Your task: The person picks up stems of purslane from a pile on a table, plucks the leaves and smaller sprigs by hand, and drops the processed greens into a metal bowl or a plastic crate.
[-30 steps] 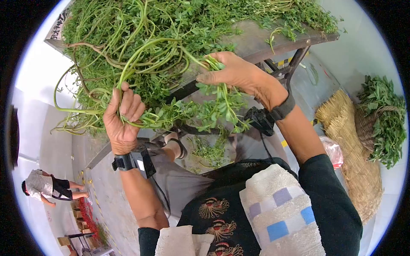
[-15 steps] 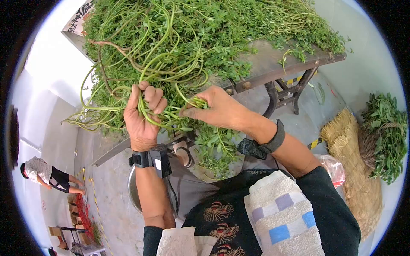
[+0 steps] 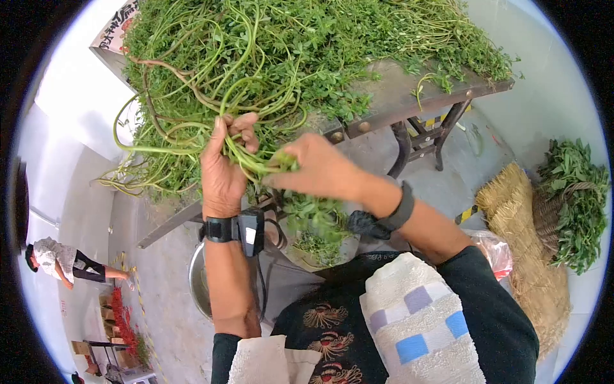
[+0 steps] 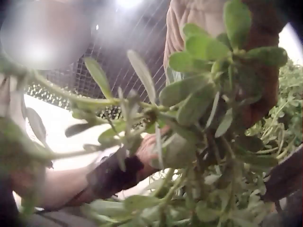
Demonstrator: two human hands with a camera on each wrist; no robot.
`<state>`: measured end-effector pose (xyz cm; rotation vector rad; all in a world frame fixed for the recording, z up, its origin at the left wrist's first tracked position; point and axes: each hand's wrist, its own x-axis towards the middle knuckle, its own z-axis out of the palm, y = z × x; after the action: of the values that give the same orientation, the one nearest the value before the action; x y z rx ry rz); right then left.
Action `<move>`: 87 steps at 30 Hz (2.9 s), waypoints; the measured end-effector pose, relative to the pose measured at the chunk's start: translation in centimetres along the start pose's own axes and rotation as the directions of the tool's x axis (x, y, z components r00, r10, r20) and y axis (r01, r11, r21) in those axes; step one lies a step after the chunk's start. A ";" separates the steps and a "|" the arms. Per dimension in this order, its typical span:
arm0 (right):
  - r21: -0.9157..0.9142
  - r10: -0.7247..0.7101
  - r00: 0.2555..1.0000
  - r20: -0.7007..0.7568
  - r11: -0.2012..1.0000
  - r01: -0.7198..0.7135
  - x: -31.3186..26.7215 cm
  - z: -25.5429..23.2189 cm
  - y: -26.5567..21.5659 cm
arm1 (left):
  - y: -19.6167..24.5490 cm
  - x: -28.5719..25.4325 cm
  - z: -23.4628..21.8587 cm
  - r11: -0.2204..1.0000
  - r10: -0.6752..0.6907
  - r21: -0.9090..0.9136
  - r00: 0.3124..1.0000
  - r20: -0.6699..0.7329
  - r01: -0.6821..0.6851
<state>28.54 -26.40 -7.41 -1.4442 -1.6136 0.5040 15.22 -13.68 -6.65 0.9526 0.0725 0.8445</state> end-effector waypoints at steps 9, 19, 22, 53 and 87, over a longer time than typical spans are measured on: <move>-0.243 -0.063 0.992 0.112 0.966 0.089 1.5 -5.6 -0.9 | 0.6 -0.3 0.1 0.994 0.036 0.105 0.995 -0.092 -0.026; 0.528 0.364 0.932 -0.002 0.791 -0.308 -0.1 -7.8 1.5 | 1.3 0.5 0.1 0.895 -0.060 -0.429 0.987 0.148 0.118; 0.522 0.180 0.983 0.018 0.837 -0.163 -0.8 -6.7 3.0 | 1.5 1.5 0.2 0.808 -0.025 -0.572 0.978 0.209 0.142; 0.451 0.284 0.912 -0.295 0.883 -0.129 -1.0 -8.6 3.4 | 3.2 -3.1 0.3 0.982 -0.128 0.144 0.990 0.052 0.119; -0.541 -0.141 0.957 -0.253 0.841 -0.019 15.7 -0.5 -5.9 | 11.8 -10.1 -3.6 0.748 -0.080 0.631 0.971 -0.224 0.207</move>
<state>26.65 -13.18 2.77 -1.7688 -1.6259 -0.2245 -0.31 -14.40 -3.10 1.5021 0.6347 0.7671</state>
